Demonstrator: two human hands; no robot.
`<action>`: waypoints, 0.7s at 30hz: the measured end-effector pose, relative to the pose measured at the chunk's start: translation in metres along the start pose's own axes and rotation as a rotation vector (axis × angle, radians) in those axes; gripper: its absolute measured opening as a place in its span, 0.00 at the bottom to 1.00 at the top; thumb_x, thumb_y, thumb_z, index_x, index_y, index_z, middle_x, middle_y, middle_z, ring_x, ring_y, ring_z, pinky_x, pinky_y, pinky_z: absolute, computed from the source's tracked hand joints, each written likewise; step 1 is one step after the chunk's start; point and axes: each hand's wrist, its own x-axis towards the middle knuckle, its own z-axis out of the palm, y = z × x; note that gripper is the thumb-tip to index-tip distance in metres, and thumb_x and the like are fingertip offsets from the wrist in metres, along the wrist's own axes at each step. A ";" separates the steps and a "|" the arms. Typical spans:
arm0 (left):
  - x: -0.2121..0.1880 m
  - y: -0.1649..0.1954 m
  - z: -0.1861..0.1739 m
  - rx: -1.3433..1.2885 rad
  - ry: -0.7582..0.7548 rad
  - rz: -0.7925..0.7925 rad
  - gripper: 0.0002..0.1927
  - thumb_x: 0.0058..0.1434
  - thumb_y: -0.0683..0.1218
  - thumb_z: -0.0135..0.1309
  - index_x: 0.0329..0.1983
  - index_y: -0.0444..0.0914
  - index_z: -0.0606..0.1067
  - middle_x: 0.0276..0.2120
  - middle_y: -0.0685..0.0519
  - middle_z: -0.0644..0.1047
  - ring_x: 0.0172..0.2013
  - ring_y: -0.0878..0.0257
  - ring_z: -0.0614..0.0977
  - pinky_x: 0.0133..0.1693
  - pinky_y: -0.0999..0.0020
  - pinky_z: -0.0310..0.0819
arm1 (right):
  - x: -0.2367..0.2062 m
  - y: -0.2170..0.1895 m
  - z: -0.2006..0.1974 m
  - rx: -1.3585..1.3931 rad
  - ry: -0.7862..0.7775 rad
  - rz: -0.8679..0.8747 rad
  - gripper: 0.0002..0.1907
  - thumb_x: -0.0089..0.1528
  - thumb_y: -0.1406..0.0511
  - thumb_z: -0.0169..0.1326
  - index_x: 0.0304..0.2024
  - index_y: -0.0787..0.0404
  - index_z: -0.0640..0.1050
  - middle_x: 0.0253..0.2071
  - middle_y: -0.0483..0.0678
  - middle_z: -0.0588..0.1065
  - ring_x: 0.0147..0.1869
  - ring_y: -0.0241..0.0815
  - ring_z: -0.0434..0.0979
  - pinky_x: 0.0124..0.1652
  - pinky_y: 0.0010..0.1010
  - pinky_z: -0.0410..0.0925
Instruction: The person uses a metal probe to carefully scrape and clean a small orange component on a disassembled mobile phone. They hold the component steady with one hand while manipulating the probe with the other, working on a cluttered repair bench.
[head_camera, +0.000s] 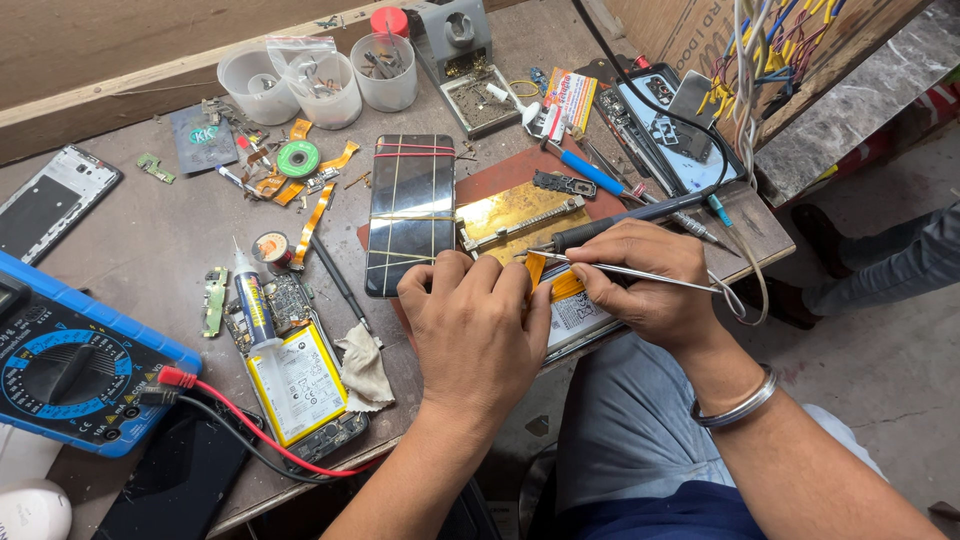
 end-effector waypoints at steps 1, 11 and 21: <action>0.000 0.000 0.000 0.000 0.000 0.000 0.11 0.61 0.52 0.60 0.29 0.41 0.78 0.29 0.54 0.76 0.42 0.56 0.75 0.51 0.53 0.57 | 0.000 0.000 0.000 0.002 0.001 0.003 0.08 0.59 0.71 0.64 0.42 0.66 0.83 0.38 0.52 0.82 0.43 0.44 0.84 0.44 0.31 0.76; 0.000 0.000 0.000 0.008 0.006 0.003 0.11 0.61 0.53 0.60 0.30 0.41 0.78 0.29 0.54 0.76 0.42 0.56 0.75 0.51 0.53 0.57 | 0.000 0.001 0.000 0.008 0.006 0.004 0.08 0.59 0.71 0.64 0.42 0.66 0.83 0.38 0.52 0.82 0.43 0.45 0.84 0.44 0.31 0.76; 0.002 0.000 -0.002 0.000 0.005 0.002 0.11 0.61 0.53 0.60 0.30 0.41 0.78 0.29 0.54 0.75 0.42 0.55 0.75 0.51 0.53 0.57 | 0.001 0.000 -0.001 0.001 0.009 0.001 0.08 0.58 0.72 0.63 0.41 0.65 0.83 0.37 0.51 0.81 0.42 0.44 0.84 0.43 0.31 0.75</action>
